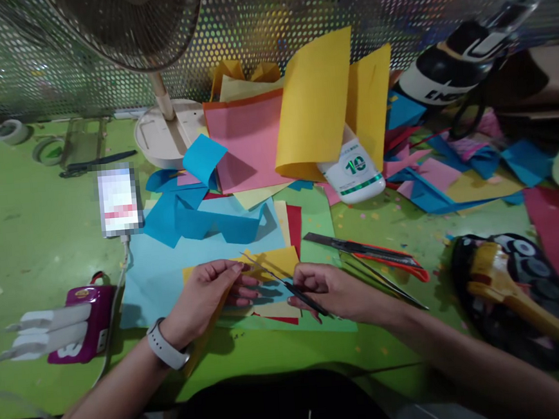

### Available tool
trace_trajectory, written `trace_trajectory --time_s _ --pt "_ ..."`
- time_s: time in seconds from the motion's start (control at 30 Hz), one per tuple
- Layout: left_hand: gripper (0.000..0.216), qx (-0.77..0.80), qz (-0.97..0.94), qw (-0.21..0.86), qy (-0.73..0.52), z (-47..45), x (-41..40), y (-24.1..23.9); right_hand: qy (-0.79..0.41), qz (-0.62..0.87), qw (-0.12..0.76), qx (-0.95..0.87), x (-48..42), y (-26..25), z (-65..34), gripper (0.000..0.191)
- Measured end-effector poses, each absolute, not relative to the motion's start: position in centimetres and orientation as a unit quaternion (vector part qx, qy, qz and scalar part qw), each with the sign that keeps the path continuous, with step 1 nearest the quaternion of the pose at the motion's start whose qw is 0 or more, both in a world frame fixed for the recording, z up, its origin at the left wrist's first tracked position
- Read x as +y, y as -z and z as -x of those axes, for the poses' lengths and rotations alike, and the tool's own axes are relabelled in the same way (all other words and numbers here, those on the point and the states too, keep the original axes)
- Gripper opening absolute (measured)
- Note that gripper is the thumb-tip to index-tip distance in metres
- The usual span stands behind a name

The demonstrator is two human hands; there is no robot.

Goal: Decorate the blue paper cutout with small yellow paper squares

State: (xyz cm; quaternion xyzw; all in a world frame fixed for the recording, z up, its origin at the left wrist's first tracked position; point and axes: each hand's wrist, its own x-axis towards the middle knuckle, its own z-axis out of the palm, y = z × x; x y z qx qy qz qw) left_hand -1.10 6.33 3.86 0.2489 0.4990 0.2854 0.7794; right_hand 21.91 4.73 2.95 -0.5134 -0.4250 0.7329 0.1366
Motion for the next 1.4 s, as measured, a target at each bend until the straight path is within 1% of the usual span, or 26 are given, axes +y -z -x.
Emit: trace_trajectory --time_s 0.27,0.53,0.77,1.13,1.4 --pt "0.021 0.510 -0.258 0.772 -0.279 1.1 6.5 -4.0 -0.729 0.518 0.136 -0.427 4.7 -3.0 -21.9 0.053" --pt "0.024 0.497 -0.272 0.773 -0.284 1.3 6.4 -3.8 -0.723 0.527 0.136 -0.427 4.8 -2.8 -22.0 0.054" --pt "0.026 0.486 -0.294 0.770 -0.290 1.2 6.4 -4.1 -0.723 0.526 0.114 -0.432 5.1 -3.6 -22.2 0.054" --pt "0.028 0.469 -0.309 0.775 -0.289 1.4 6.3 -3.8 -0.734 0.500 0.109 -0.446 5.0 -3.5 -22.6 0.049" --pt "0.028 0.467 -0.311 0.777 -0.285 1.2 6.2 -4.0 -0.732 0.502 0.115 -0.446 4.9 -3.7 -22.3 0.053"
